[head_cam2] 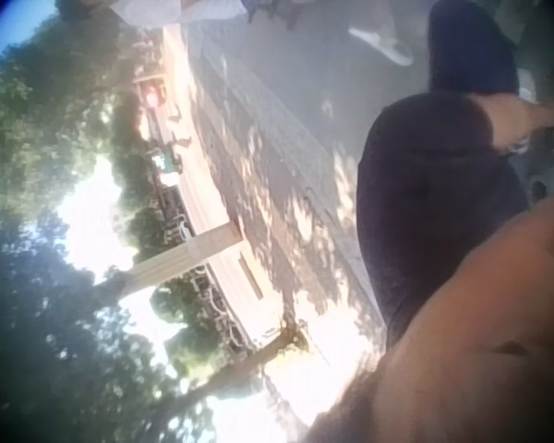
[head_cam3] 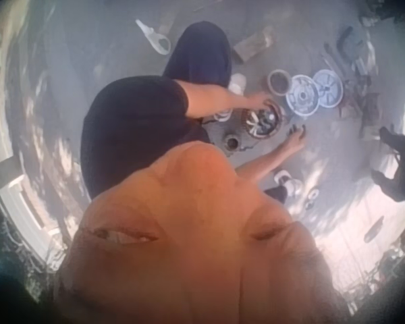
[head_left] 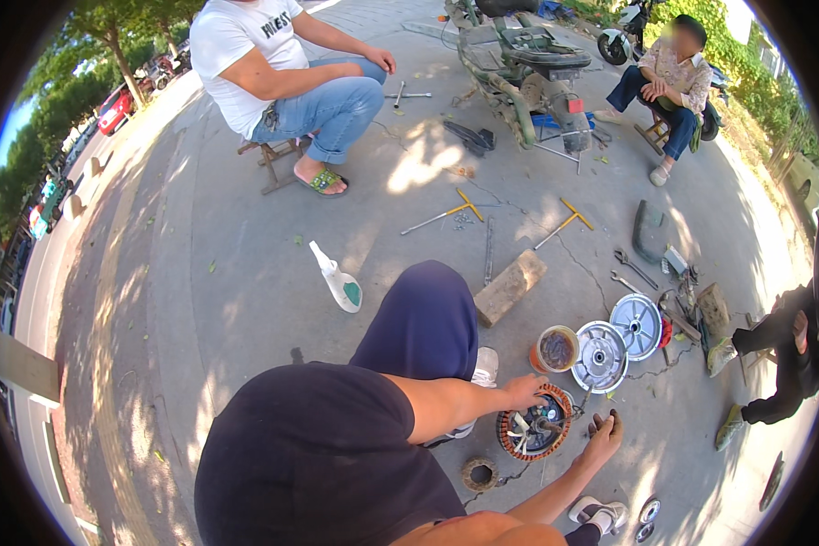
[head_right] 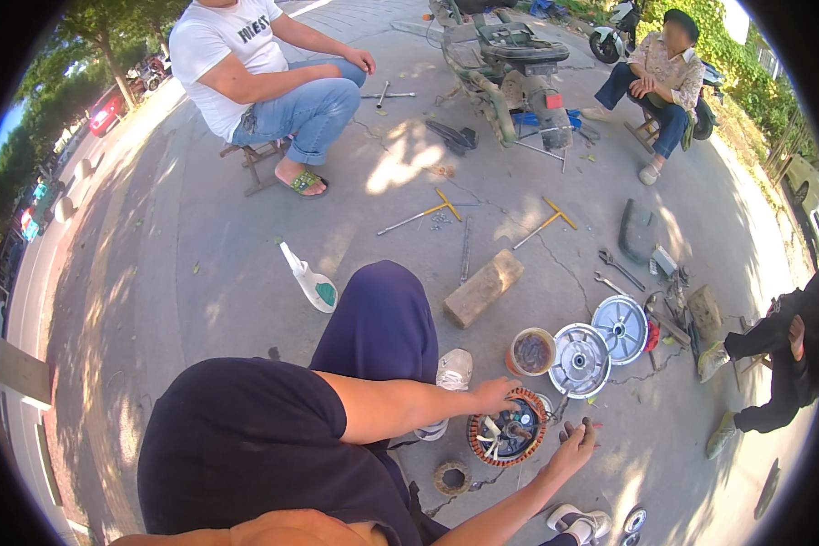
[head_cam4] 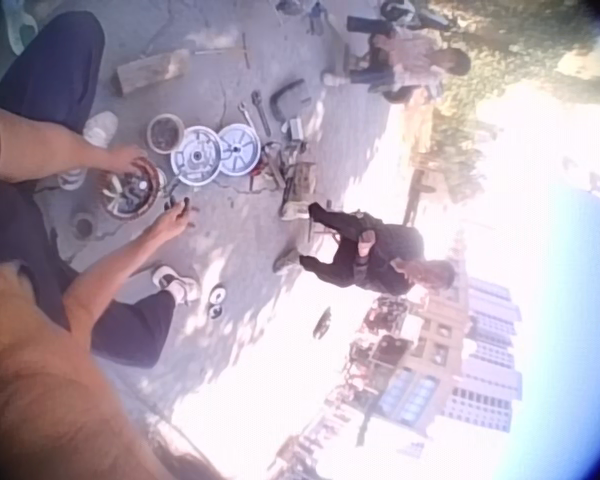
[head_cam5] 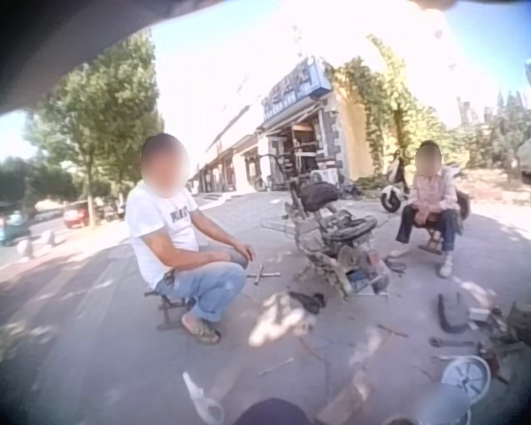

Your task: The person sits on the ground and works on a circular motor stator, adjusting wires and components with their hands. Another person assists by using pliers to manipulate parts of the stator. The person continues to handle the stator and wires throughout the clip.

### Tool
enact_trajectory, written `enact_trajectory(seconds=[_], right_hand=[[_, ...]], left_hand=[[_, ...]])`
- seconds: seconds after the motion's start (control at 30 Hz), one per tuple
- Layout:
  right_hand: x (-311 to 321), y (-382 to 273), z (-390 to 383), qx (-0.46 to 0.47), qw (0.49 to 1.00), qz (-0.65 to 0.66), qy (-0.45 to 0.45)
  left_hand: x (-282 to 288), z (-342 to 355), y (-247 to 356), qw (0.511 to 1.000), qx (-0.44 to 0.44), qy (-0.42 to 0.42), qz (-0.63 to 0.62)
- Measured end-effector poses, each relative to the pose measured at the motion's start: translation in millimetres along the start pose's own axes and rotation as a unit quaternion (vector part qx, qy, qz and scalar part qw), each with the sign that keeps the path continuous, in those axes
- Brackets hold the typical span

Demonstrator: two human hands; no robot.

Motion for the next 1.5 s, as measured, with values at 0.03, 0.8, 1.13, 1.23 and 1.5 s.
enact_trajectory(seconds=[0.03,0.8,1.13,1.23,1.5], right_hand=[[-0.9,-1.2,-1.4,0.001,1.000,-0.002,-0.002],[-63.0,-314.2,-111.9,0.392,0.910,0.129,-0.040],[-47.9,-184.1,-62.6,0.226,0.971,0.068,-0.043],[-36.3,-127.7,-46.2,0.165,0.986,0.008,-0.034],[-1.9,-33.0,-5.2,0.045,0.998,-0.037,0.017]], left_hand=[[-0.4,0.7,-1.3,1.000,-0.003,0.004,0.005],[-4.0,4.3,-8.1,1.000,-0.004,0.001,0.006],[-3.9,6.3,-5.4,1.000,-0.021,0.009,0.013],[-7.5,5.5,-6.5,1.000,-0.020,0.010,0.010],[-8.5,4.7,-8.4,0.999,-0.031,0.015,0.003]])
Point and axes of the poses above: each hand's wrist, its own z-axis towards the middle knuckle, its own x-axis out of the back of the hand, y = z × x, the point moved 6 cm from there along z, towards the middle knuckle, and after that the axes turned 13 degrees about y, right-handed, at the moved point
